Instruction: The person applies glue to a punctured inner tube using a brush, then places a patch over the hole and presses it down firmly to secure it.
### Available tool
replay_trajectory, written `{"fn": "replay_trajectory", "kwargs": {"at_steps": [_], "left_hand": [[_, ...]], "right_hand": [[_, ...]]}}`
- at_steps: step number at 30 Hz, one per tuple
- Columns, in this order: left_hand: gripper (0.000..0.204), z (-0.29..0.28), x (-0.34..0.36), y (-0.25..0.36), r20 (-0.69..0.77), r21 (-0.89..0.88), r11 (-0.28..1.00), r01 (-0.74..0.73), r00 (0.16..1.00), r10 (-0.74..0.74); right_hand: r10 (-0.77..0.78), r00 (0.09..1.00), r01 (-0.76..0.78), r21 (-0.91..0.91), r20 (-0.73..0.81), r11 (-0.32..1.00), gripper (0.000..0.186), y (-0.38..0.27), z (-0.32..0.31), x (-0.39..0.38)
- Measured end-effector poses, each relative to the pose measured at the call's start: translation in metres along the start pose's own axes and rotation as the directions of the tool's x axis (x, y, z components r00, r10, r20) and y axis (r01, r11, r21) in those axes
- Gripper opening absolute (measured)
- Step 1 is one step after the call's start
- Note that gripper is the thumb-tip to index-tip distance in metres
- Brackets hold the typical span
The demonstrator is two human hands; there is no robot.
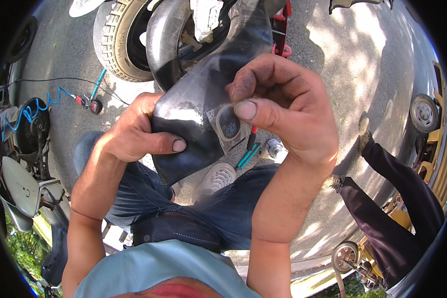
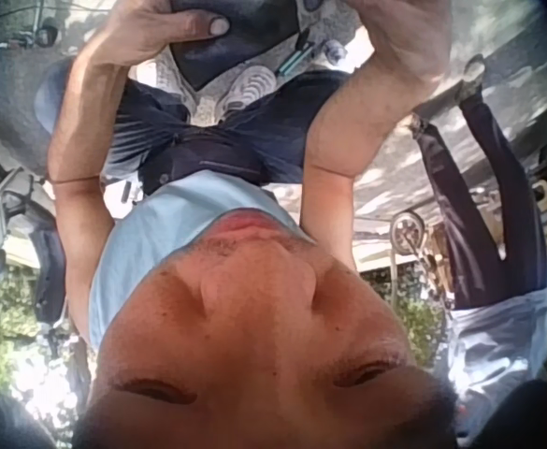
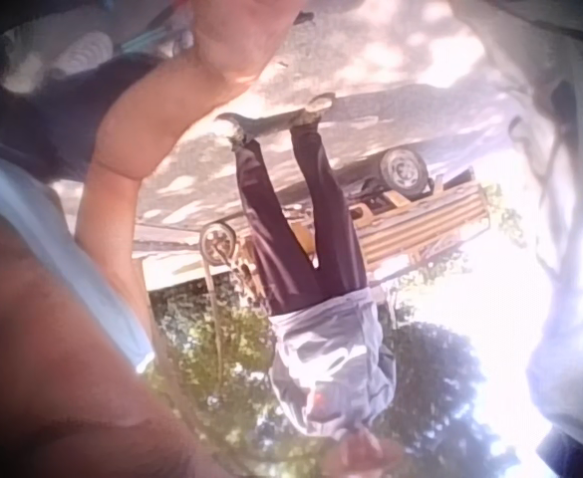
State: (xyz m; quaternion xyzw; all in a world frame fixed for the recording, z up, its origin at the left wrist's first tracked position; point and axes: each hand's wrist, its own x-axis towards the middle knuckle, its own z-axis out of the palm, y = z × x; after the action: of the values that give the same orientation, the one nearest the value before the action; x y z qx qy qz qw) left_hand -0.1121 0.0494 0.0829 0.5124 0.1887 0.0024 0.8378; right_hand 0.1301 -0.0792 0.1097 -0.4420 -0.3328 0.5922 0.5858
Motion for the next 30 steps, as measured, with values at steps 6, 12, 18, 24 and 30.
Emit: {"fn": "replay_trajectory", "kwargs": {"at_steps": [6, 12, 18, 24, 30], "left_hand": [[0.038, 0.0015, -0.0007, 0.0005, 0.002, -0.028, 1.000, 0.004, 1.000, -0.004], [0.039, 0.0021, -0.0023, 0.0029, -0.008, 0.010, 1.000, 0.004, 1.000, -0.004], [0.038, 0.0016, -0.0012, 0.0017, 0.002, 0.001, 1.000, -0.007, 1.000, 0.007], [0.039, -0.0001, 0.0000, -0.0010, 0.023, 0.033, 0.999, -0.031, 0.999, 0.030], [0.040, 0.0015, -0.0002, -0.0014, 0.022, 0.025, 1.000, -0.013, 1.000, 0.012]], "right_hand": [[-0.012, 0.999, 0.012, 0.006, 0.030, 1.000, 0.026, 0.0047, -0.0034, 0.0020], [-0.011, 0.999, 0.011, 0.012, 0.031, 1.000, 0.026, 0.0045, -0.0021, 0.0015], [-0.005, 0.999, 0.005, 0.001, 0.031, 1.000, 0.025, 0.0044, -0.0037, 0.0012], [0.004, 0.999, -0.005, 0.026, 0.039, 1.000, 0.024, 0.0071, -0.0059, 0.0011], [0.035, 0.999, -0.037, 0.048, 0.041, 0.998, 0.024, 0.0073, -0.0069, 0.0000]]}}
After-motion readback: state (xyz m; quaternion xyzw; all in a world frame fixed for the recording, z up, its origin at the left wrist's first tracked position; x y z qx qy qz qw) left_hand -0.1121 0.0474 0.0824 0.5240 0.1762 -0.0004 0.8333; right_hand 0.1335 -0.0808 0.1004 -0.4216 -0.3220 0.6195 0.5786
